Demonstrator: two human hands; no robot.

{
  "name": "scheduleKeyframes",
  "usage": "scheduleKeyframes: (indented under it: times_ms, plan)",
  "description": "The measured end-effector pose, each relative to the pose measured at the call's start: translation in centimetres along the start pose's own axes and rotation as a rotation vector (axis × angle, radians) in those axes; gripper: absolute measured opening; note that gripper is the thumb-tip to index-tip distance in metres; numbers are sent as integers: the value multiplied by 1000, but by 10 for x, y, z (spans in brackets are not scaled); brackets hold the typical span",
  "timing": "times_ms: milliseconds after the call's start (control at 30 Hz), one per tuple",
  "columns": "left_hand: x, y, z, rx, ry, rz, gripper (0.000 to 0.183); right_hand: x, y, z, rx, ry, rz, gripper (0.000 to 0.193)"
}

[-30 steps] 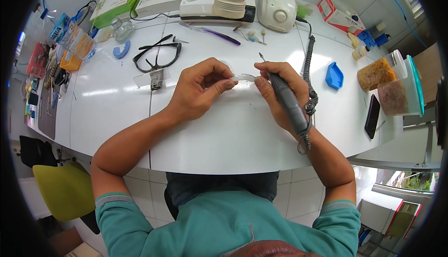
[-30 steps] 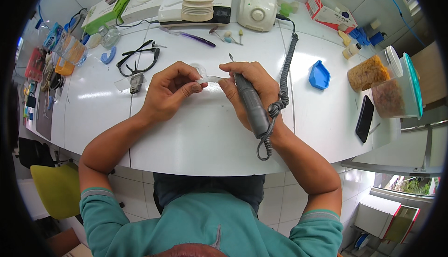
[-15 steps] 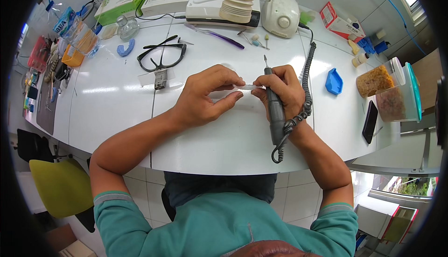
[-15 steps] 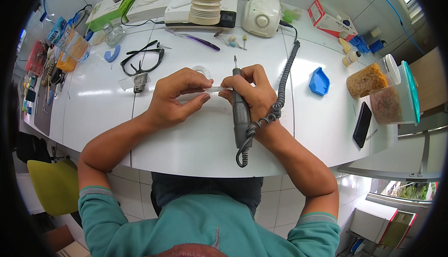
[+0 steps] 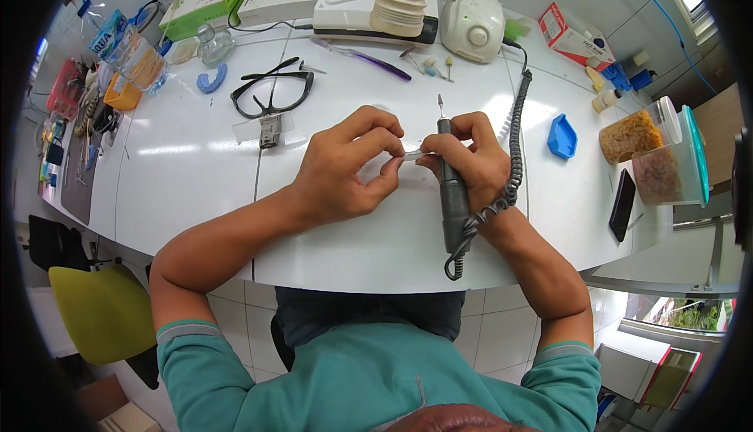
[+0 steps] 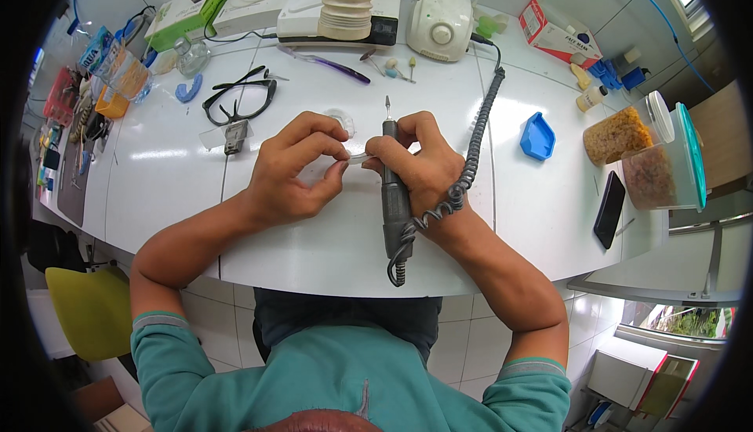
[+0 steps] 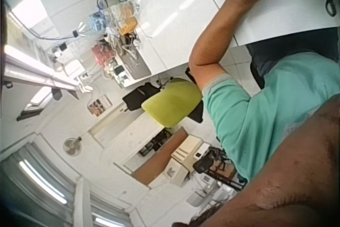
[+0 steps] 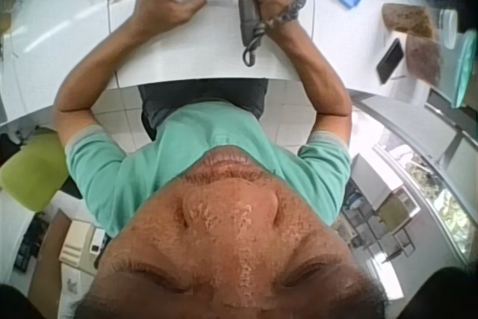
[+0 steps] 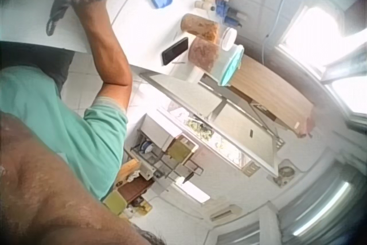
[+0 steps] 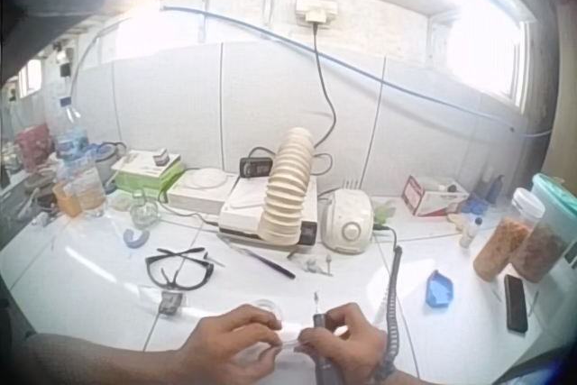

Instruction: The person uses a rotary grinding tool to shape and smooth a small white dental appliance held in their left hand. They systematically grind different sections of the object, rotating it to access various surfaces while maintaining a steady grip.

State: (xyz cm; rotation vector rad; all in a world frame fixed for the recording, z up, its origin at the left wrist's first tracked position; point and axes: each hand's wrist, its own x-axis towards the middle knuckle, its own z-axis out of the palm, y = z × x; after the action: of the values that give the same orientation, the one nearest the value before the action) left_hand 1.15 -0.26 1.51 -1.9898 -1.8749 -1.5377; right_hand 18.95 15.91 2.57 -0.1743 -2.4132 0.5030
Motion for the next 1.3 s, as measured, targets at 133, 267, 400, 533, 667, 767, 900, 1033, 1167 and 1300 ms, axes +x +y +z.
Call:
scheduleKeyframes:
  times_ms: [133, 267, 400, 533, 667, 767, 900, 1033, 1167, 1300]
  plan:
    - [-1, 3, -2, 27, -80, -59, 19, -1, 0, 1, -32, -26, -45, 26]
    - [-2, 1, 1, -61, -77, -99, 15, -2, 2, 1, -41, -47, -57, 25]
    - [0, 1, 0, -125, -93, -127, 12, -3, 4, 2, -33, -62, -50, 26]
    - [1, -3, -3, -231, -142, -243, 9, -5, 9, 3, -7, -85, -46, 25]
    - [2, -5, -4, -401, -70, -352, 3, -3, 10, 4, 120, -66, 15, 24]
    - [0, -19, -9, -381, -83, -316, 4, 0, 9, 1, 239, -51, 108, 23]
    - [-5, -28, -11, -229, -152, -292, 20, 0, 11, -1, 351, -53, 222, 22]
    - [2, -11, -1, -308, -5, -170, 21, -1, 12, -2, 473, -108, 364, 19]
    - [-2, -15, -2, -331, -66, -209, 20, -3, 12, 1, 563, -119, 409, 17]
    - [-3, -19, -3, -348, -76, -256, 20, -3, 12, 1, 569, -128, 419, 19]
